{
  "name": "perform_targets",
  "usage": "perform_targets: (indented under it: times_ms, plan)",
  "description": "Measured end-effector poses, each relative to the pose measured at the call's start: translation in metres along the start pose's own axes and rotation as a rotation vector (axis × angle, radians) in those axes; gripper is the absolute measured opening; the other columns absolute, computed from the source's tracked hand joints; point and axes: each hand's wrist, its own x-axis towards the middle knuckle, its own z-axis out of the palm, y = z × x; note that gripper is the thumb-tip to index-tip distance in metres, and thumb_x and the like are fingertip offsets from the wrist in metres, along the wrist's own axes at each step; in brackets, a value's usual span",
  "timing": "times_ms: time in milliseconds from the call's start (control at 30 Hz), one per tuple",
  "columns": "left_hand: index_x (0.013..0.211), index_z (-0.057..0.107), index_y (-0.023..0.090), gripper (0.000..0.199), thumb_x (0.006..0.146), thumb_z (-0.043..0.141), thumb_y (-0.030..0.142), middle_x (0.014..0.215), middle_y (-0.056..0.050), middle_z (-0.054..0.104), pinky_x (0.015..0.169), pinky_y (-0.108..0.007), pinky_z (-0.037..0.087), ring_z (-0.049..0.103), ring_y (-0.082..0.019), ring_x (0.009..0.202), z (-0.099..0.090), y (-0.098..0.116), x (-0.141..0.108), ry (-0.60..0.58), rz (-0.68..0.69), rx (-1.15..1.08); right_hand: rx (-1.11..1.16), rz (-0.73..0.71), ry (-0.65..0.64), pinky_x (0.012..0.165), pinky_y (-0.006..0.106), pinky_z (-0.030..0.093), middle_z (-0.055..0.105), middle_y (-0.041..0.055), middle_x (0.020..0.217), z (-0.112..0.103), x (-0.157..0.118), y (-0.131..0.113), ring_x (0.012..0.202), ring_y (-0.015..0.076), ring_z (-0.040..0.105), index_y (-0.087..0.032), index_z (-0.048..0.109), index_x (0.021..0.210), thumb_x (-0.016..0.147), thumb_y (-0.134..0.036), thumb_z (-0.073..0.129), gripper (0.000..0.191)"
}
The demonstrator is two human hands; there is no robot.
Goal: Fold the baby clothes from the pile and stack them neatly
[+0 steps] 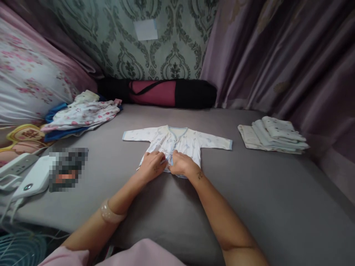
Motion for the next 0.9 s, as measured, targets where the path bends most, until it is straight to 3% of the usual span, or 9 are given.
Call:
perform_targets:
  times_ms: [167,300,433,533,600,733,900]
  plan:
    - [0.08,0.06,0.018,0.014,0.086,0.049,0.024,0.082,-0.013,0.064,0.073,-0.042,0.036,0.058,-0.026,0.079,0.004,0.009,0.0,0.004,-0.011,0.11,-0.063,0.052,0.02,0.074,0.032,0.044,0.063,0.0222,0.114,0.002,-0.006,-0.014,0.103,0.0309,0.062,-0.008,0.05,0.118,0.079,-0.017,0.056,0.041]
    - [0.09,0.06,0.017,0.013,0.082,0.05,0.021,0.091,-0.011,0.063,0.077,-0.041,0.037,0.057,-0.026,0.087,-0.004,0.01,-0.007,-0.046,0.006,0.108,-0.036,0.062,0.061,0.073,0.031,0.044,0.066,0.0222,0.104,0.002,-0.002,-0.009,0.098,0.0292,0.064,-0.006,0.052,0.113,0.079,-0.01,0.05,0.035]
    - [0.102,0.059,0.017,0.023,0.081,0.048,0.016,0.098,-0.01,0.061,0.082,-0.039,0.035,0.056,-0.025,0.096,-0.009,0.008,-0.012,-0.09,0.013,0.06,0.218,-0.017,0.034,0.062,0.025,0.043,0.067,0.0111,0.093,0.0,0.01,0.019,0.08,0.0201,0.065,-0.013,0.055,0.102,0.078,-0.015,0.052,0.025]
    - [0.101,0.06,0.019,0.022,0.088,0.044,0.016,0.095,-0.009,0.062,0.082,-0.038,0.035,0.057,-0.023,0.094,-0.01,0.008,-0.011,-0.087,-0.024,0.032,0.502,0.006,0.007,0.051,0.02,0.04,0.062,-0.0002,0.076,-0.006,0.016,0.038,0.057,0.0111,0.056,-0.016,0.052,0.105,0.077,-0.017,0.053,0.028]
    - [0.1,0.061,0.019,0.022,0.092,0.04,0.018,0.094,-0.008,0.062,0.082,-0.037,0.034,0.057,-0.022,0.092,-0.011,0.01,-0.01,-0.055,-0.035,0.012,0.652,0.009,0.017,0.047,0.018,0.038,0.055,-0.0047,0.068,-0.012,0.015,0.043,0.052,0.0088,0.05,-0.017,0.051,0.104,0.077,-0.018,0.054,0.027]
    - [0.1,0.062,0.021,0.025,0.097,0.037,0.023,0.094,-0.007,0.061,0.08,-0.035,0.036,0.055,-0.021,0.09,-0.012,0.019,-0.007,0.036,-0.053,-0.02,0.812,-0.043,0.053,0.046,0.017,0.037,0.048,-0.0069,0.061,-0.026,0.007,0.041,0.052,0.0082,0.047,-0.017,0.053,0.1,0.077,-0.019,0.055,0.023]
    - [0.102,0.06,0.018,0.025,0.097,0.036,0.02,0.094,-0.008,0.059,0.079,-0.031,0.041,0.053,-0.02,0.089,-0.003,0.03,-0.003,0.0,0.007,-0.132,0.851,-0.057,0.103,0.046,0.018,0.039,0.052,-0.0054,0.064,-0.03,0.001,0.033,0.051,0.0085,0.049,-0.017,0.053,0.1,0.077,-0.018,0.054,0.023]
